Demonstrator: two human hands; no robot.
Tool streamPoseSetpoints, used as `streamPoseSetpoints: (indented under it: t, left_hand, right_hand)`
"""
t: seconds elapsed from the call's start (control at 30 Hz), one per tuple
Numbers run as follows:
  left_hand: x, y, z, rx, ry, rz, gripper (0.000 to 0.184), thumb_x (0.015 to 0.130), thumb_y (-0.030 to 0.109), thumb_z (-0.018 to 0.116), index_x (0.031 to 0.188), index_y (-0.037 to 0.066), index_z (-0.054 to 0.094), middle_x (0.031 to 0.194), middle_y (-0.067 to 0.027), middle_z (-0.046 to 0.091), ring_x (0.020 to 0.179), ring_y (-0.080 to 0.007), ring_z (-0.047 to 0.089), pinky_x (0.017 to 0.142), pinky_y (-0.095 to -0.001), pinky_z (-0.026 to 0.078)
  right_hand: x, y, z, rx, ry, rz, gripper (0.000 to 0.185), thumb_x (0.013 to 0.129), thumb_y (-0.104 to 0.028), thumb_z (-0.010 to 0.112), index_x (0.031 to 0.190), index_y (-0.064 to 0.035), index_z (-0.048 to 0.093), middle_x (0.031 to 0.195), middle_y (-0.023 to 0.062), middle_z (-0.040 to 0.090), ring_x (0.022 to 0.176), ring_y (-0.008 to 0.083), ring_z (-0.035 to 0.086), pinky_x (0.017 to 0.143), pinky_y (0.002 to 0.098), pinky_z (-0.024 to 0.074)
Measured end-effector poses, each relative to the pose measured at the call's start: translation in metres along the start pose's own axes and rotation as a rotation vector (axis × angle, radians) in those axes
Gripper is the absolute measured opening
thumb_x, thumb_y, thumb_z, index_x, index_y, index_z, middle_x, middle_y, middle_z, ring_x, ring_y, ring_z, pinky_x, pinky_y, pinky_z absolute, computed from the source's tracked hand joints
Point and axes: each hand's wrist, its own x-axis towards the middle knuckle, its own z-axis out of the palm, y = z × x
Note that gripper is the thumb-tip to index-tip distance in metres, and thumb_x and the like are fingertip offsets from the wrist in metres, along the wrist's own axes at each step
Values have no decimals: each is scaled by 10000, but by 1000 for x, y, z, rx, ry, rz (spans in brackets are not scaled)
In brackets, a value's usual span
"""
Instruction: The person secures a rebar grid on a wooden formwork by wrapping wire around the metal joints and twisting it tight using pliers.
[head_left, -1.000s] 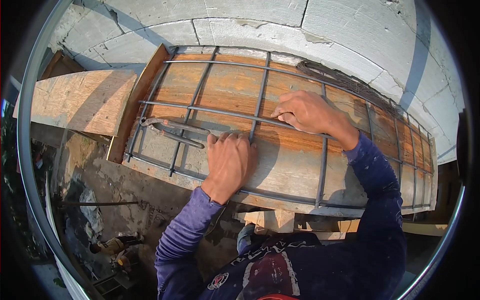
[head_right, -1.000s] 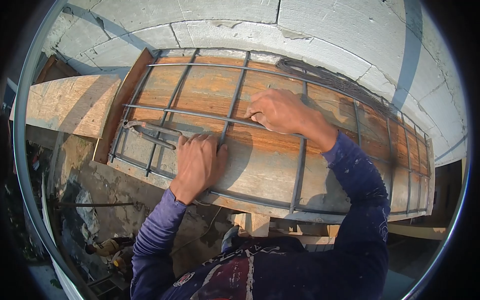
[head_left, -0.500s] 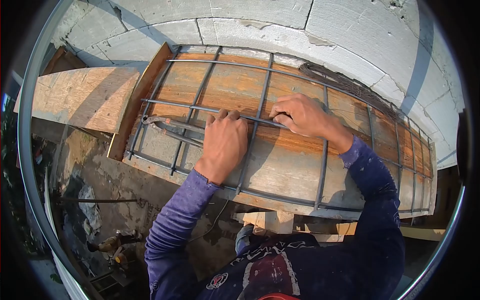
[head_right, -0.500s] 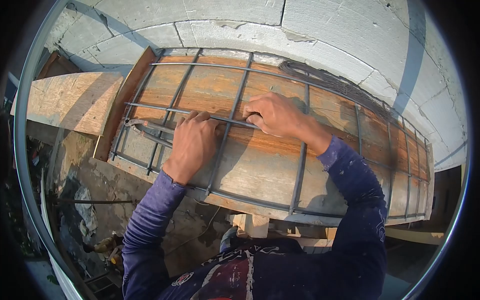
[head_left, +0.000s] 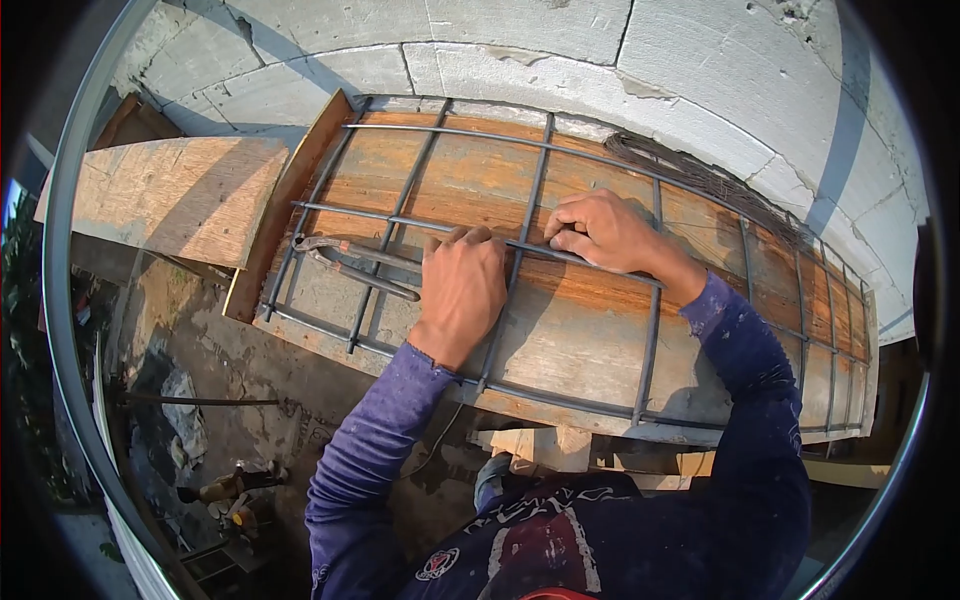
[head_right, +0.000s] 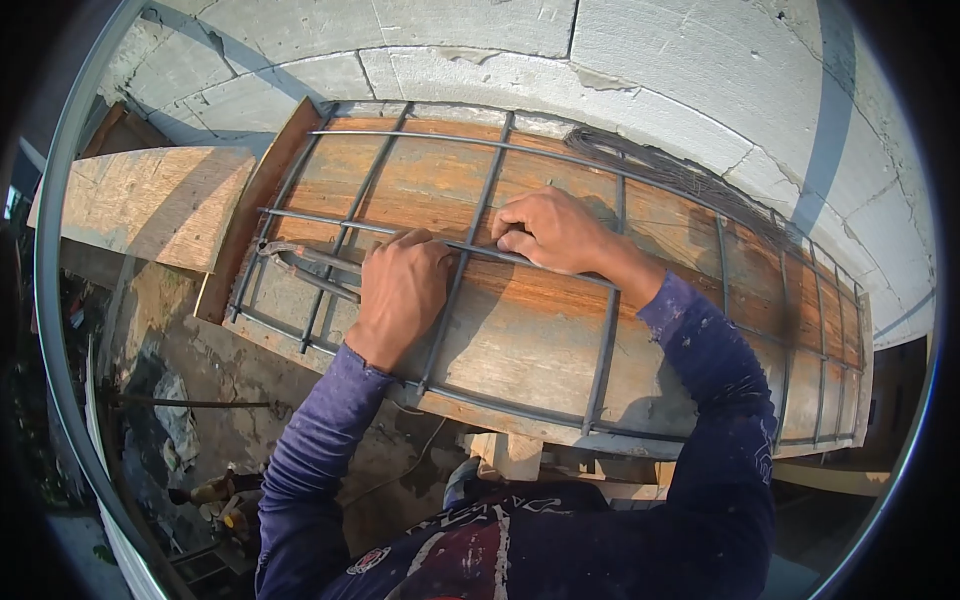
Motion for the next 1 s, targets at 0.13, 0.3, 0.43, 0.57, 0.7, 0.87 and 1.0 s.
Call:
streamPoseSetpoints:
  t: [0.13, 0.3, 0.43, 0.57, 0.7, 0.87, 1.0]
  left_hand:
    - [-2, 8, 7, 98, 54, 61, 101, 893, 77, 576, 874, 20, 657, 889, -152, 671, 918, -346, 681, 807, -472, 497]
    - [-3, 8, 6, 160, -16, 77, 119, 932, 94, 549, 957, 9, 629, 922, -155, 627, 956, -340, 661, 837, -474, 487]
    - [-2, 6, 7, 178, -12, 88, 129, 958, 114, 541, 982, 7, 607, 936, -153, 613, 962, -333, 648, 834, -468, 479]
    - [2, 5, -2, 213, -69, 124, 192, 1013, 167, 497, 999, 13, 611, 978, -129, 596, 964, -293, 629, 843, -460, 465]
    - [9, -2, -8, 286, -94, 300, 204, 1024, 177, 485, 1027, 23, 619, 1006, -112, 594, 961, -282, 627, 858, -448, 475]
    - [29, -8, -14, 248, -154, 466, 227, 1026, 191, 490, 1073, 20, 631, 1006, -118, 621, 955, -284, 650, 829, -423, 501]
    - [38, -20, -15, -131, -236, 395, 214, 998, 161, 507, 1094, -2, 606, 971, -170, 654, 899, -368, 663, 764, -470, 507]
  right_hand:
    - [2, -6, -3, 8, -36, 44, 133, 913, -130, 705, 947, -4, 732, 887, 160, 720, 858, 333, 703, 779, 439, 539]
    - [5, -9, -3, -65, -84, 82, 144, 918, -122, 699, 957, 12, 733, 900, 170, 719, 868, 343, 700, 782, 453, 538]
    - [9, -16, -3, -81, -57, 62, 161, 919, -131, 694, 972, 16, 737, 931, 183, 718, 888, 361, 699, 791, 477, 537]
    - [14, -19, -5, -174, -81, 32, 157, 907, -98, 653, 968, 20, 736, 968, 193, 715, 904, 381, 696, 794, 490, 539]
    - [19, -22, -8, -310, -117, 1, 117, 855, -41, 623, 888, 26, 713, 941, 193, 716, 887, 385, 698, 758, 492, 548]
    - [28, -34, -11, -465, -171, -15, 83, 825, -16, 618, 849, 30, 683, 893, 170, 683, 839, 395, 679, 709, 499, 525]
    - [34, -40, -14, -484, -201, -12, 68, 830, -6, 623, 834, 28, 681, 849, 175, 663, 812, 399, 670, 678, 504, 512]
